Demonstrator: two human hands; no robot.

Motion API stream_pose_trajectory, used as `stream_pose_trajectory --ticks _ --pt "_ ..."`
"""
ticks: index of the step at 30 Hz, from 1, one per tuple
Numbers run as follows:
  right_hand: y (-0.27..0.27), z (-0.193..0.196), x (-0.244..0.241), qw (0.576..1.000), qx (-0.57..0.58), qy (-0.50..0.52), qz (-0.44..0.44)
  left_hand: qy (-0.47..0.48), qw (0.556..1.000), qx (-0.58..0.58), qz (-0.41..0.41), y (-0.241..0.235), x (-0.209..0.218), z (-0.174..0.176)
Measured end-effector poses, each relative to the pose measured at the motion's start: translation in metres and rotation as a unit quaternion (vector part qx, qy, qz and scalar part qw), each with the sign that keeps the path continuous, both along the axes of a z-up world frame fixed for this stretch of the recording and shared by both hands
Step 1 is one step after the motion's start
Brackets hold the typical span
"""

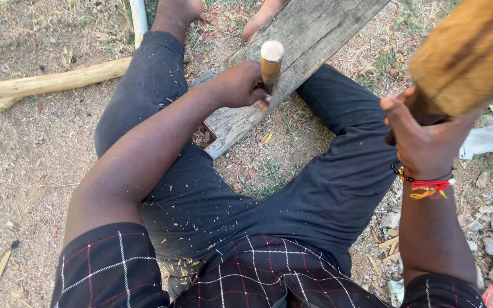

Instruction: The person sits on the ground and carves a rectangular notch into a large log using a chisel and a wooden mallet. They repeatedly strike the chisel to remove wood chips, occasionally adjusting the tool's position to deepen the cut.

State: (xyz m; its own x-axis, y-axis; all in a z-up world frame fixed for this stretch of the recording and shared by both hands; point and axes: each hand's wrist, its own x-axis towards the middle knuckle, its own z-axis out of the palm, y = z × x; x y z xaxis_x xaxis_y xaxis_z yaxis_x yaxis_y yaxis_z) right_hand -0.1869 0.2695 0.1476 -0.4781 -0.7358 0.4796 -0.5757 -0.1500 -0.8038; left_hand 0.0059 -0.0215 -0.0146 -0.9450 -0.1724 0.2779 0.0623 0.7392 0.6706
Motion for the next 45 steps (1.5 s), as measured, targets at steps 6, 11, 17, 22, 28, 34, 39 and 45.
stream_pose_trajectory --ticks 6,11,17,22,28,34,39,45 --pt "0.004 0.006 0.005 0.976 -0.079 -0.184 0.085 -0.012 1.000 0.018 -0.010 -0.001 0.002 -0.003" --pt "-0.024 0.027 0.017 0.979 -0.090 -0.147 0.110 0.002 0.999 -0.045 -0.023 0.005 0.000 -0.013" --pt "-0.047 0.049 0.019 0.807 0.166 0.567 -0.002 0.129 0.988 -0.063 -0.062 0.009 0.006 -0.032" --pt "-0.039 0.048 0.010 0.904 0.176 0.386 -0.049 -0.020 0.998 -0.051 -0.020 0.008 0.001 -0.015" --pt "-0.019 0.053 0.011 0.994 -0.093 0.050 -0.006 0.010 0.999 0.021 -0.026 -0.001 0.002 0.003" --pt "-0.018 0.066 0.022 0.958 -0.149 -0.215 0.119 0.019 1.000 0.004 -0.020 0.007 0.006 -0.001" --pt "-0.021 0.041 0.025 0.969 -0.082 -0.185 0.139 0.000 0.998 -0.044 -0.042 0.006 0.003 -0.016" --pt "-0.033 0.021 0.015 0.832 0.193 0.520 -0.021 0.119 0.919 0.334 -0.175 0.007 -0.015 -0.020"
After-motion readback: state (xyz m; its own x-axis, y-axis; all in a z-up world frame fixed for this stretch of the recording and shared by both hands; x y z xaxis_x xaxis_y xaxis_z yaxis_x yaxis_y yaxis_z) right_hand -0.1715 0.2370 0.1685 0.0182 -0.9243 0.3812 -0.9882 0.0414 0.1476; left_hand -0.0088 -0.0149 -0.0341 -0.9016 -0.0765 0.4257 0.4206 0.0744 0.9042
